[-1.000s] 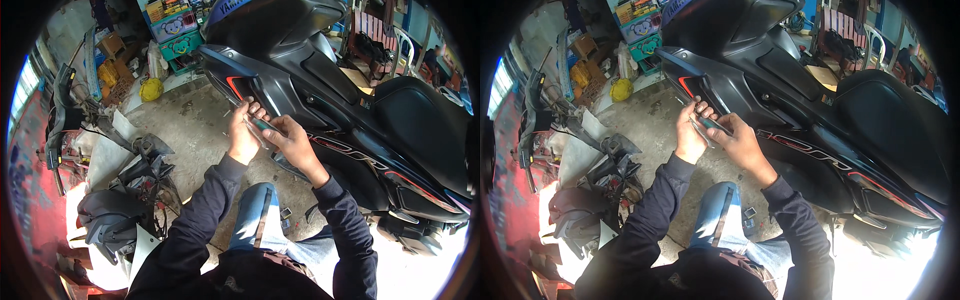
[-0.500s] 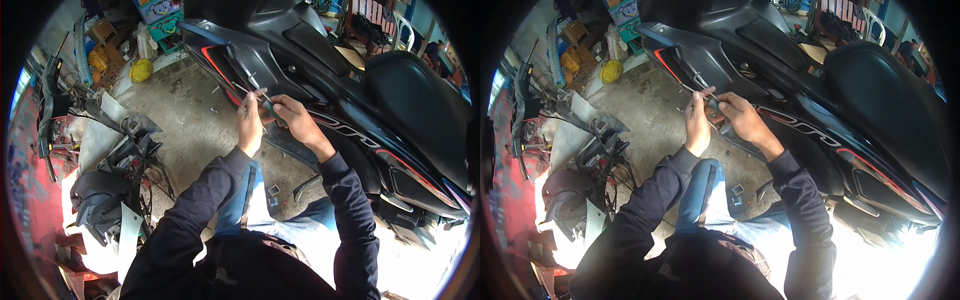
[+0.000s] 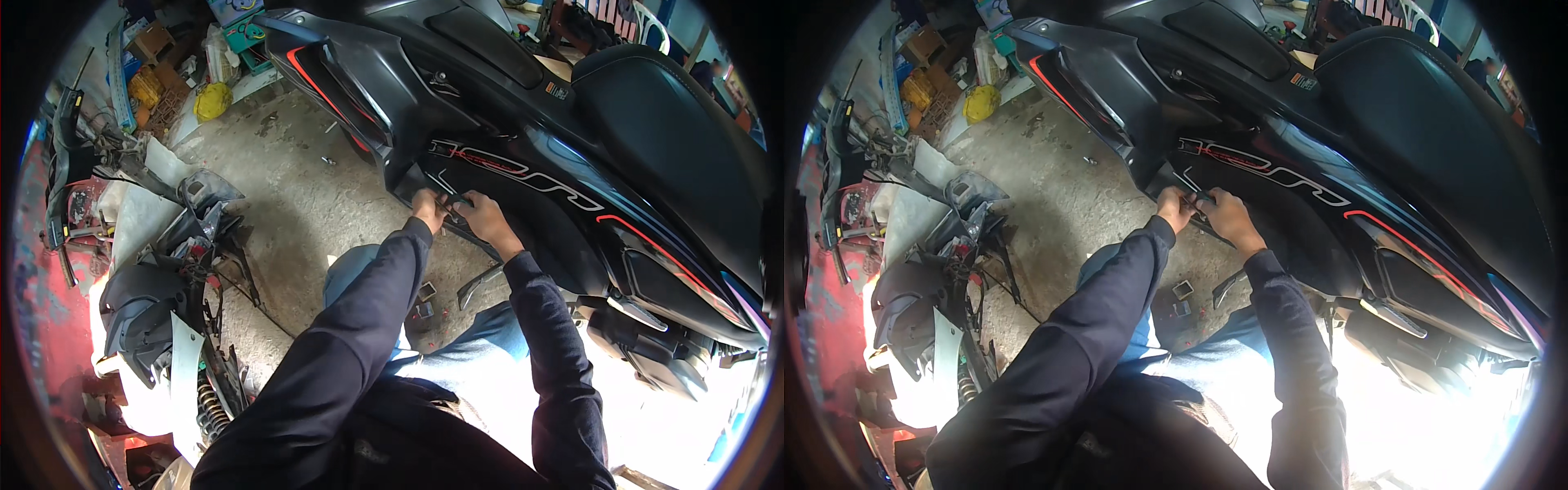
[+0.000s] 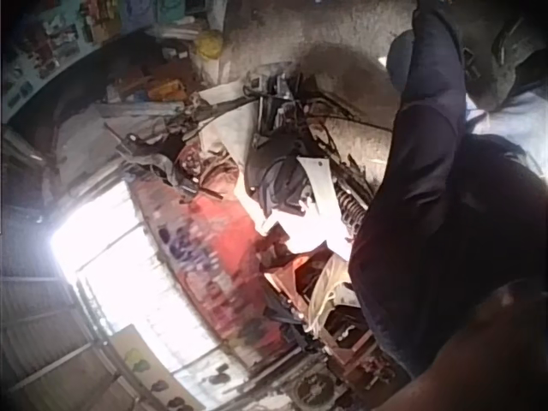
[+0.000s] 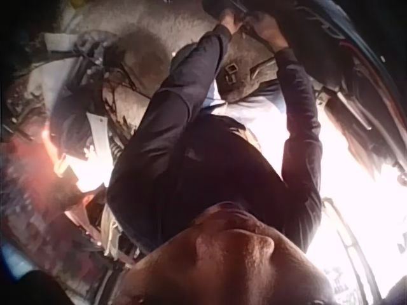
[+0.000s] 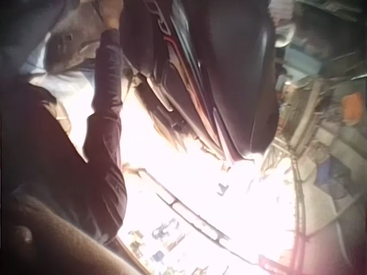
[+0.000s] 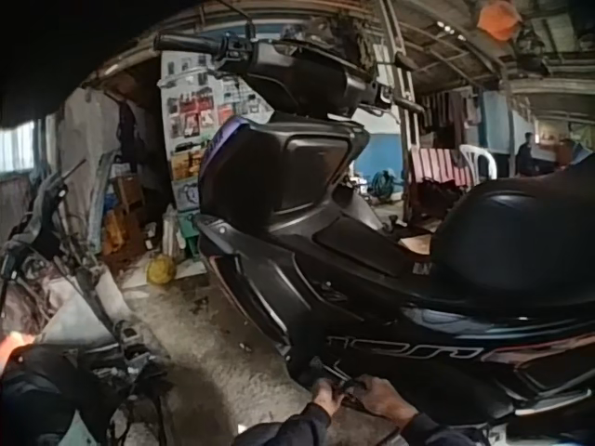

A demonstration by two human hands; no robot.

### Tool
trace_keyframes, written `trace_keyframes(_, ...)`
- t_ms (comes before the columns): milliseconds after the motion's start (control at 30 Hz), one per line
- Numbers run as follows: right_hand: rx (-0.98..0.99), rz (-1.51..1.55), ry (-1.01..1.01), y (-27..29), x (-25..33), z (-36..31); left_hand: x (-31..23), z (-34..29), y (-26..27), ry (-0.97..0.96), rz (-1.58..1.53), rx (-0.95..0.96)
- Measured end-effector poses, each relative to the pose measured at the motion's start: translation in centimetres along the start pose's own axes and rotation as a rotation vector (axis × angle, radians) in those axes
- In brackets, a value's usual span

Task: The person removes and replaces panels and screws on the body of a motorcycle using a screwdriver.

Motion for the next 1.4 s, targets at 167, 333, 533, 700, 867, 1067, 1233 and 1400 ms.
trace_keyframes(167,0.037,-0.087,-0.051,-0.8,-2.6,1.0,-1.3,1.2,-1.4,-0.106,0.036,0.233)
trace_keyframes(333,0.015,-0.109,-0.014,-2.1,-3.0,2.3,-2.8,1.9,-2.0,-0.140,0.116,0.345)
trace_keyframes(533,0.030,-0.031,0.024,-3.7,-3.9,3.6,-3.0,0.6,-2.9,-0.096,0.151,0.423)
trace_keyframes(700,-0.099,0.150,0.151,-2.9,-4.0,3.5,-1.8,-4.4,-4.7,-0.106,0.417,0.474)
trace_keyframes(867,-0.078,0.186,0.224,-0.7,-1.3,2.2,-4.1,-8.7,-5.4,-0.231,0.489,0.525)
trace_keyframes(1067,0.020,0.342,0.451,3.1,7.4,-0.6,-8.9,-18.4,-8.5,-0.811,0.655,0.651)
trace_keyframes(1233,-0.283,-0.083,0.705,8.0,17.5,-1.3,-16.0,-22.9,-10.3,-0.833,0.408,0.541)
trace_keyframes(1400,-0.409,-0.392,0.926,11.1,24.1,0.6,-22.2,-26.2,-13.7,-0.678,0.735,0.636)
Point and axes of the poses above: each hand's wrist, its own z-axis towards the middle knuckle, its own y-axis out of the back of the hand, x = y × z, the point moved 6 cm from there along z, towards the middle knuckle, and after that the axes turned 6 degrees about x, right-handed, at the moved point
